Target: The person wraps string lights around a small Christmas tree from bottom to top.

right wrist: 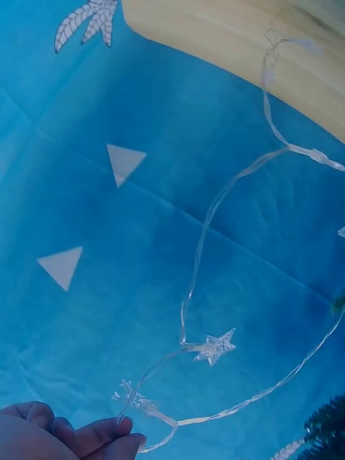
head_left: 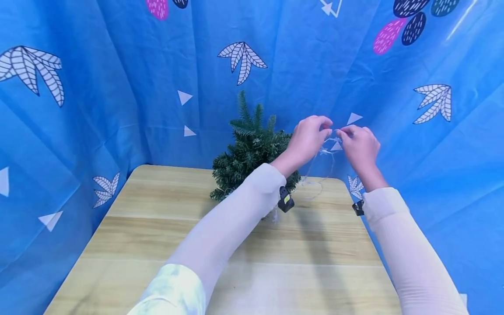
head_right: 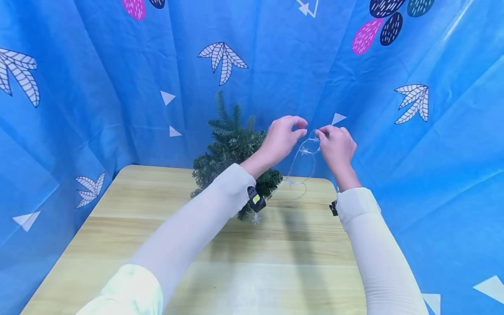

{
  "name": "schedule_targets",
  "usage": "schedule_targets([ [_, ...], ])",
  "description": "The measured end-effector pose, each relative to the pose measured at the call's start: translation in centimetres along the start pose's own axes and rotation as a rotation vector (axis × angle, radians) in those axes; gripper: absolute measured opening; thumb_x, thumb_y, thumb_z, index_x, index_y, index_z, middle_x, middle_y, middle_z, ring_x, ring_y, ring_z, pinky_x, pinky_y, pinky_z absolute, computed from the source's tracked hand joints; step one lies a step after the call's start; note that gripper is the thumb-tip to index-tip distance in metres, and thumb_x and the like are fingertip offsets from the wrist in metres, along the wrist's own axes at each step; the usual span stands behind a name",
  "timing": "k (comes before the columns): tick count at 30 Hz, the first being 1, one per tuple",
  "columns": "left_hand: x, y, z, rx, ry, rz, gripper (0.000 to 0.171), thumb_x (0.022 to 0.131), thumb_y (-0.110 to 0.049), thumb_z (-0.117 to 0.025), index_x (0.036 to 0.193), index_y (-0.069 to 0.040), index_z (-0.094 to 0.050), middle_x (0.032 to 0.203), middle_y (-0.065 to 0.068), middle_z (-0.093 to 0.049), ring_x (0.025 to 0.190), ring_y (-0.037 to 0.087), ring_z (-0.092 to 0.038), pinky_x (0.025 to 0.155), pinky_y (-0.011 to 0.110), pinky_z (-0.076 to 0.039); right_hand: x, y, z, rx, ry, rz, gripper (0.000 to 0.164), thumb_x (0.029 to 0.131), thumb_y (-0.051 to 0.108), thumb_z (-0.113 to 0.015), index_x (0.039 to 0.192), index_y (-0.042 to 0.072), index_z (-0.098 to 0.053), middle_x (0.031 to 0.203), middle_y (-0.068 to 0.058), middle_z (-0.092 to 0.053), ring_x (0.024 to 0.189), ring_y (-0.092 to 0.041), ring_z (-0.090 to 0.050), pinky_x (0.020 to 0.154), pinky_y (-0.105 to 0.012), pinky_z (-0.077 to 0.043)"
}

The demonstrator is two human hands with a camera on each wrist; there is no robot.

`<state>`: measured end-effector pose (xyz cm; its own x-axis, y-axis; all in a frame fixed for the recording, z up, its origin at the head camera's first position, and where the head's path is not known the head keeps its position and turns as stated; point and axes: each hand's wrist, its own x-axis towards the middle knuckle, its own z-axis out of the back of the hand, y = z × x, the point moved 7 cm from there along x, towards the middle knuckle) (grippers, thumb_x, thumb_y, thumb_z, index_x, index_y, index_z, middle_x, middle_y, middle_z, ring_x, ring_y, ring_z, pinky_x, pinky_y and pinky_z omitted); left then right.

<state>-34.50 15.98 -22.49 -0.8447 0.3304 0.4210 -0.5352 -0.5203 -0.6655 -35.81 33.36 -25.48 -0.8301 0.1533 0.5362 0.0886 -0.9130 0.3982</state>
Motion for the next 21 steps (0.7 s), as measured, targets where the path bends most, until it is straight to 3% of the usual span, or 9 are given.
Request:
schedule_targets([
  [7,2.3,0.1,-1.1,0.008,0.091,0.017,0.02,0.1,-0.023,-0.064,0.117,-0.018,-0.073,0.116,-0.008,-0.071,0.108,0.007,-0.064,0.091,0.021,-0.05,0.1,1.6,0.6,0.029,-0.032,0.015,0.04,0.103,0.041,-0.056,0.116,0.008,-0.075,0.108,-0.016,-0.074,0.102,-0.032,-0.058,0.089,-0.057,-0.042],
  [13,3.5,0.6,-1.3,-0.022,0.143,0.059,0.02,0.101,-0.023,-0.062,0.118,-0.019,-0.071,0.116,-0.007,-0.069,0.108,0.008,-0.062,0.088,0.021,-0.051,0.1,2.5,1.0,0.075,-0.063,0.011,0.035,0.102,0.036,-0.058,0.114,0.008,-0.076,0.106,-0.016,-0.075,0.099,-0.031,-0.058,0.085,-0.053,-0.042],
  [21,4.5,1.5,-1.2,-0.047,0.161,0.058,0.02,0.101,-0.022,-0.062,0.119,-0.018,-0.071,0.115,-0.006,-0.069,0.104,0.008,-0.062,0.086,0.022,-0.052,-0.2,3.5,1.6,0.104,-0.063,0.007,0.039,0.101,0.04,-0.06,0.114,0.007,-0.076,0.107,-0.016,-0.075,0.101,-0.031,-0.058,0.087,-0.053,-0.042],
])
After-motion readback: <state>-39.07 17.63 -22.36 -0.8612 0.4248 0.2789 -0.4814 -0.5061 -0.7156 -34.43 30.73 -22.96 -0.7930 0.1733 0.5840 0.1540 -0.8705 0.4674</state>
